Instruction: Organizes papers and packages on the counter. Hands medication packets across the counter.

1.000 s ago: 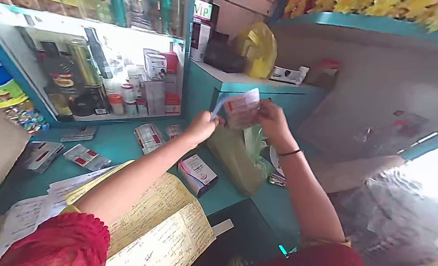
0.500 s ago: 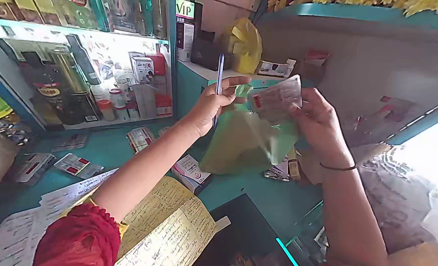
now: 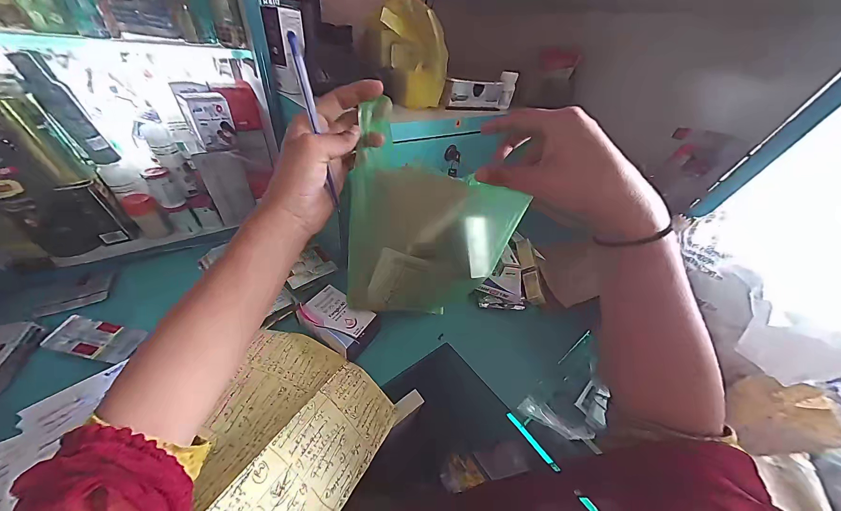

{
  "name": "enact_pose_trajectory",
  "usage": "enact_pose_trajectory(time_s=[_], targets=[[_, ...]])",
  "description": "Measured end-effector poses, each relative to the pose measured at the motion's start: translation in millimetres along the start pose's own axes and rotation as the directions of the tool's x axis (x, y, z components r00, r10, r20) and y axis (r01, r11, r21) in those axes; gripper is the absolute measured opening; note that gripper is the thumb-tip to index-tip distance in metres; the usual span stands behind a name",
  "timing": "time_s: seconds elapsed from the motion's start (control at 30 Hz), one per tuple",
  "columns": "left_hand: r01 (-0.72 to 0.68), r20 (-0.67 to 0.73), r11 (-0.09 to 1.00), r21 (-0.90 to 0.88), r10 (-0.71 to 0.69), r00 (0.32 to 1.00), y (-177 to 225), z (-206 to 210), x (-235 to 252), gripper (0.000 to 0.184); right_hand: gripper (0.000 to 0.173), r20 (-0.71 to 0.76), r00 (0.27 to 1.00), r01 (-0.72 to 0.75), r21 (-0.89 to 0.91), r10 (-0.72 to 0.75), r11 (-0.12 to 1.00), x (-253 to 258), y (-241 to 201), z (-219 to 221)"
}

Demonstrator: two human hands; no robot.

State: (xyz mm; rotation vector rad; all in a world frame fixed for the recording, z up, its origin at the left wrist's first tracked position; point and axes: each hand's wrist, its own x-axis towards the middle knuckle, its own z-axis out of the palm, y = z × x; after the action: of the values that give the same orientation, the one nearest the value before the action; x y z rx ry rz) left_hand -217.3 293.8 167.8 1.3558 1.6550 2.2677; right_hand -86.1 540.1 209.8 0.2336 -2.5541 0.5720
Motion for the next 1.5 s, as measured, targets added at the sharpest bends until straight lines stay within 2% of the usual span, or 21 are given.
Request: enact_pose_trajectory(time_s=[0.07,0.13,0.23,0.3,0.4,0.57,0.67,0.77,0.83,0.93,1.03,1.1,1.23,1.3,1.37,1.43,1.47,1.5], targets=[[-0.002,-0.002,1.0,-0.007,0.002,1.0,2.2,-3.6,0.1,0.044,0.032,-0.065,0.998,-0.002,0.046,0.005,0.999,7.0,4.0,-0.4],[-0.002,-0.008,1.0,0.01,0.002,1.0,5.7,-2.2,0.5,0.046,0.03,-0.196,0.98,0.029,0.032,-0.023,0.999,20.8,7.1,4.6],[-0.006,-0.003,0.998,0.056,0.006,1.0,13.9,-1.9,-0.7,0.049,0.029,-0.397,0.91,0.115,-0.026,-0.115,0.993,47.1,11.8,9.1],[0.022,0.007,0.995,0.095,-0.023,1.0,16.6,-3.5,-4.1,0.05,0.026,-0.418,0.901,0.125,-0.017,-0.121,0.992,59.8,13.7,13.0],[0.088,0.031,0.986,0.14,-0.093,0.995,8.0,-12.1,-10.0,0.051,0.025,-0.35,0.932,0.1,0.005,-0.091,0.995,65.2,16.7,26.0],[0.182,0.046,0.962,0.203,-0.195,0.98,-14.7,-25.6,-24.5,0.055,0.026,-0.123,0.988,0.097,0.043,-0.091,0.994,55.6,31.6,39.4],[0.189,0.032,0.959,0.21,-0.2,0.979,-13.2,-26.8,-30.7,0.059,0.025,-0.101,0.994,0.027,-0.038,-0.031,0.999,38.7,32.0,27.6],[0.196,0.072,0.924,0.33,-0.231,0.97,-8.7,-30.8,-34.1,0.054,0.026,0.022,0.991,-0.128,-0.183,0.134,0.975,19.3,49.1,15.8],[0.244,0.071,0.887,0.392,-0.294,0.953,-1.3,-28.0,-38.4,0.049,0.026,0.115,0.942,-0.27,-0.296,0.315,0.916,8.2,75.4,19.5],[0.279,0.043,0.842,0.461,-0.335,0.941,7.2,-24.0,-45.9,0.045,0.037,0.169,0.785,-0.518,-0.345,0.595,0.782,-6.9,109.9,34.6],[0.242,0.04,0.763,0.599,-0.33,0.943,13.8,-23.1,-55.7,0.041,0.039,0.185,0.707,-0.626,-0.285,0.682,0.726,-19.9,131.9,49.2],[0.197,0.056,0.691,0.695,-0.325,0.944,18.5,-24.0,-65.7,0.039,0.045,0.205,0.677,-0.64,-0.309,0.707,0.703,-21.0,135.3,56.3],[0.03,0.17,0.532,0.846,-0.324,0.931,30.0,-23.4,-98.7,0.035,0.049,0.216,0.702,-0.583,-0.372,0.678,0.722,-18.1,135.6,57.8],[-0.099,0.289,0.505,0.857,-0.314,0.904,38.8,-27.1,-122.3,0.033,0.05,0.198,0.705,-0.571,-0.411,0.681,0.711,-17.9,122.3,52.9],[-0.193,0.44,0.582,0.79,-0.32,0.839,48.1,-36.0,-150.8,0.033,0.054,0.196,0.681,-0.587,-0.429,0.705,0.687,-20.3,110.6,53.6],[-0.219,0.603,0.698,0.682,-0.367,0.708,67.3,-39.7,-176.4,0.032,0.052,0.186,0.651,-0.616,-0.435,0.735,0.656,-24.1,99.0,59.9],[-0.168,0.637,0.719,0.675,-0.452,0.624,84.0,-36.0,-186.4,0.035,0.048,0.171,0.64,-0.633,-0.436,0.749,0.64,-26.2,96.9,64.6],[-0.111,0.619,0.686,0.719,-0.559,0.552,101.2,-30.1,-196.6,0.036,0.042,0.14,0.635,-0.651,-0.433,0.76,0.624,-29.0,97.2,69.9]])
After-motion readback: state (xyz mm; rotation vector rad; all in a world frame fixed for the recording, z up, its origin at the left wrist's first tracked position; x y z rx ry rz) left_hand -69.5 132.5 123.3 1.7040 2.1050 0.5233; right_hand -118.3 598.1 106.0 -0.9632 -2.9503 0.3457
